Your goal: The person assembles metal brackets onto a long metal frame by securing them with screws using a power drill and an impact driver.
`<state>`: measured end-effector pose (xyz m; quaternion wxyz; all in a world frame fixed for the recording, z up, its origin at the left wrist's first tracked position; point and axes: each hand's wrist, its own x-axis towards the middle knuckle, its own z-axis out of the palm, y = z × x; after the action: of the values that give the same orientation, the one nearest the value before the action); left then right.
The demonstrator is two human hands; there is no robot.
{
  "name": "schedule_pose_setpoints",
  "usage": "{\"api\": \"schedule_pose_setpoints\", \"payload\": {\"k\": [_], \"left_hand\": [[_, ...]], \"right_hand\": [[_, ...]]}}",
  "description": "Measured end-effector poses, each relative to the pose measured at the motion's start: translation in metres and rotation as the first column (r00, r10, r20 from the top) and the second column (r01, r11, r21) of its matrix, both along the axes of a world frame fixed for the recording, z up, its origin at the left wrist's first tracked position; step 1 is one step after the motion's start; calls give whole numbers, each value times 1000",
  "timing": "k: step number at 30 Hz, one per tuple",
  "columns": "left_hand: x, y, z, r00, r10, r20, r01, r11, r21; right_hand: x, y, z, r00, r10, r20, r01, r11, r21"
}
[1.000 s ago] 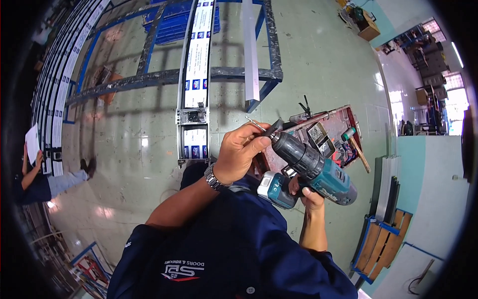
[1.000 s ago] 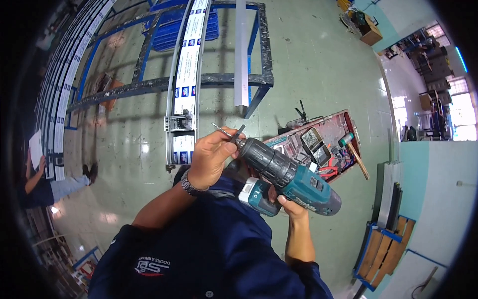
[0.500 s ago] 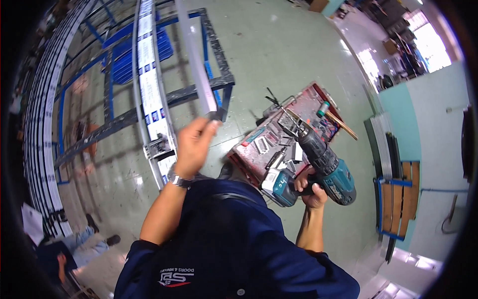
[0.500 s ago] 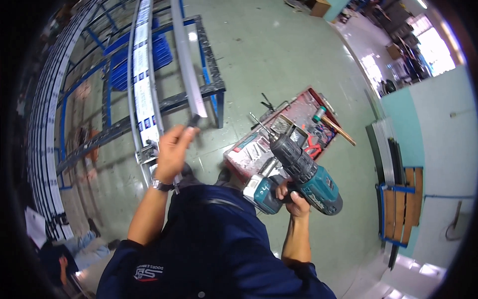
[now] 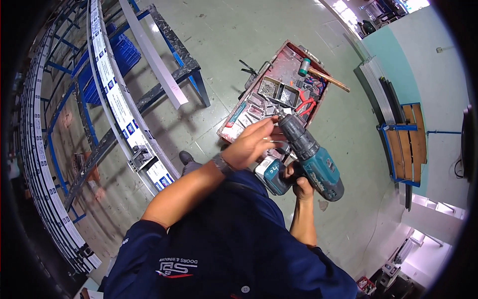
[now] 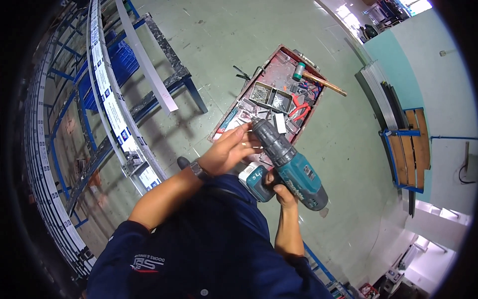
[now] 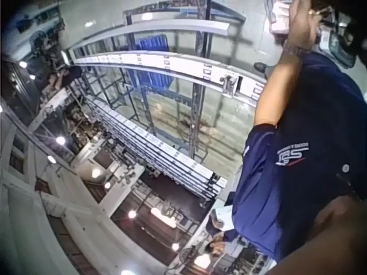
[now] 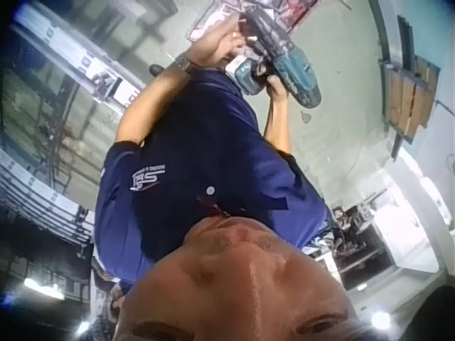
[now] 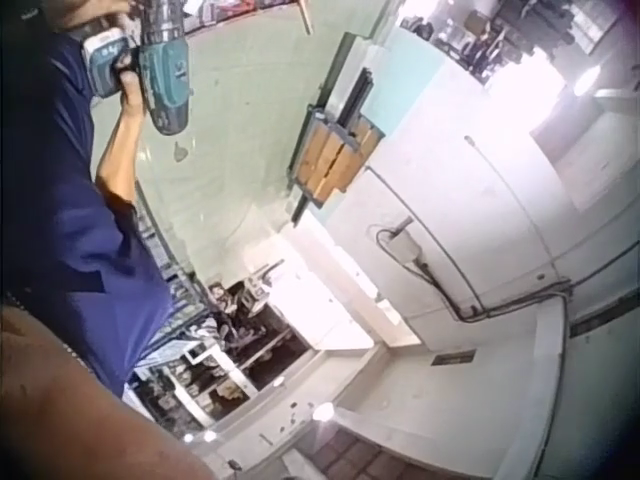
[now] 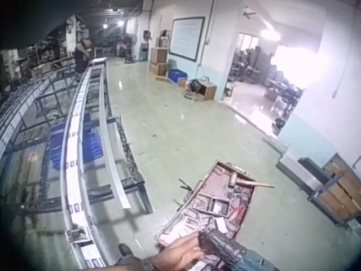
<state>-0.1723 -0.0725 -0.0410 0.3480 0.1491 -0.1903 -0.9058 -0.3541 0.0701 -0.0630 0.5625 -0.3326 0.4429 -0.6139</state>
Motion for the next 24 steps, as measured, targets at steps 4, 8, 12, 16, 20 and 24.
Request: {"api": "schedule_pose_setpoints", "payload": {"k": [4, 8, 12, 16, 20, 24], "left_hand": [[-24, -6, 49, 980, 98, -174, -83, 992, 91], [-25, -22, 52, 974, 223, -29, -213, 955, 205], [-20, -31, 57, 943, 324, 80, -334, 913, 236], [-16, -40, 56, 938, 307, 161, -339, 912, 233], [-25, -41, 66, 933, 355, 67, -361, 917, 169], [-35, -50, 70, 927, 360, 109, -370, 924, 100]], "right_hand": [[30, -8, 3, 997, -61, -55, 61, 998, -11], [46, -21, 4, 916, -134, -378, 154, 988, 23], [56, -21, -25, 753, -221, -619, 257, 966, -33], [75, -32, -25, 809, -176, -561, 201, 979, -18], [96, -35, -23, 995, -37, 96, 32, 998, 55], [96, -39, -16, 971, -82, 224, 79, 997, 20]]}}
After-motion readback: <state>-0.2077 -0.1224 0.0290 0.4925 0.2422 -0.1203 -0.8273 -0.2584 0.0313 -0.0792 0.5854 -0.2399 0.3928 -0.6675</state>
